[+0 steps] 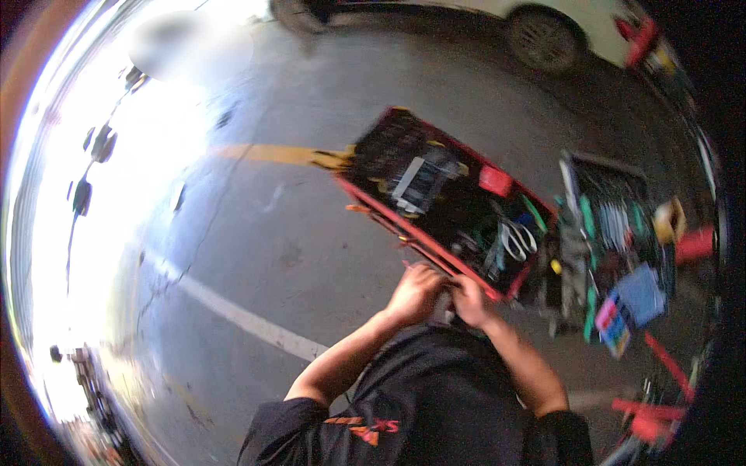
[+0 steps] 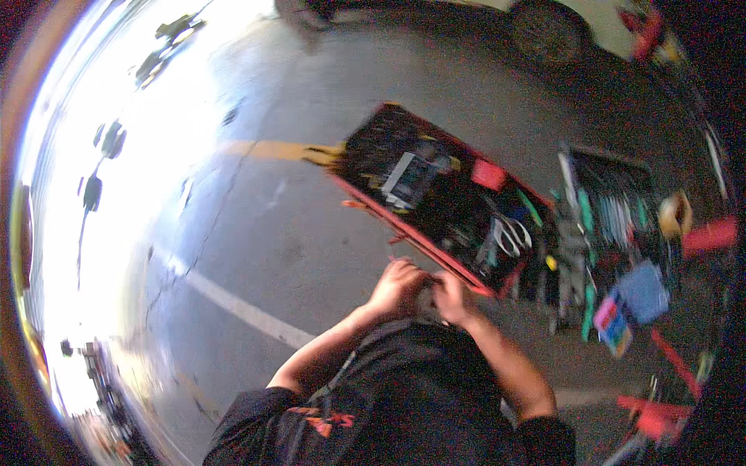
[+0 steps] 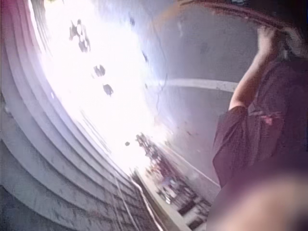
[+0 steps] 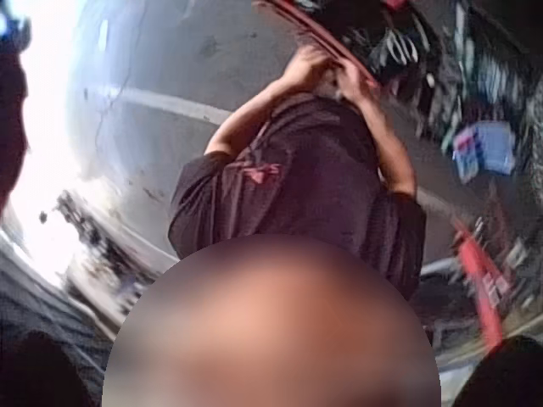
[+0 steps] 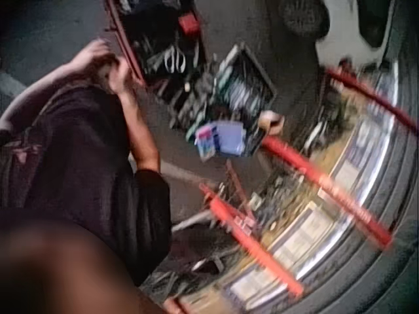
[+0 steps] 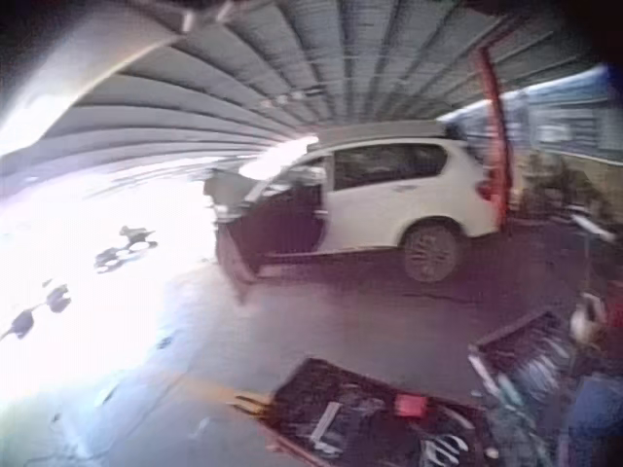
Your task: The person manipulates small wires and components on a red tool cart, repeatedly twisting and connecting wires. They briefly handle a smartphone and a small orange object, then continue working with the wires and components.
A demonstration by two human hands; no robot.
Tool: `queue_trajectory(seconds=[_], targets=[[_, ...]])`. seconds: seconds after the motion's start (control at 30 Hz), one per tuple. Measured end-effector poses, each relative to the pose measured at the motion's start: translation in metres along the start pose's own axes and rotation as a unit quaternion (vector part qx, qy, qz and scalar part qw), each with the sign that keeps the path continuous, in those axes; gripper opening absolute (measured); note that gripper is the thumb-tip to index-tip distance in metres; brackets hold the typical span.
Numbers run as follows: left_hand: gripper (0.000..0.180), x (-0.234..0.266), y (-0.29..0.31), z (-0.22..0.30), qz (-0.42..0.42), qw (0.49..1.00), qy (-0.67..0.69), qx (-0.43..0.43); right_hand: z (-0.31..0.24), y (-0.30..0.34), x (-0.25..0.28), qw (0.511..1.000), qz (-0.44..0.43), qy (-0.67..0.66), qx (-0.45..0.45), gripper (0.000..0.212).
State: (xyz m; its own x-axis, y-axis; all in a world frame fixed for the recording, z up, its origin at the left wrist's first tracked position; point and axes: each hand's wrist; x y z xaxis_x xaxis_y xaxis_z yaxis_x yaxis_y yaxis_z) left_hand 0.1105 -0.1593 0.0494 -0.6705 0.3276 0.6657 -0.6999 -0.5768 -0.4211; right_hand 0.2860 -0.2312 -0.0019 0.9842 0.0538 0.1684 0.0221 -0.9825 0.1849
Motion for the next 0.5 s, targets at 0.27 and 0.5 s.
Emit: queue_trajectory(seconds=[0.27,0.5], targets=[[0.029,-0.003,0.004,-0.023,0.002,1.0,0.002,0.006,-0.088,0.001,-0.004,0.934,0.074,0.309,0.165,0.035],[0.027,0.031,0.018,-0.049,-0.018,0.987,0.119,0.103,-0.075,-0.035,-0.024,0.841,0.039,0.45,0.296,0.017]])
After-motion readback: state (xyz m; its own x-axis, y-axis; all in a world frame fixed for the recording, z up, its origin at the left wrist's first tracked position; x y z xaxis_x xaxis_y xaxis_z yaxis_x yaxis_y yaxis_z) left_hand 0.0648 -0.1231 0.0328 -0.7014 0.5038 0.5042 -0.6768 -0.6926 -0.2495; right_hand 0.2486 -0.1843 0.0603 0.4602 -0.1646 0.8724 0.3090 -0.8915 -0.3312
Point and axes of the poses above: each hand's wrist, its own y-axis away from the middle knuckle, its own x-axis out of the back of the hand, z = x × y, and after that the axes turned 5 degrees about -x, right-handed
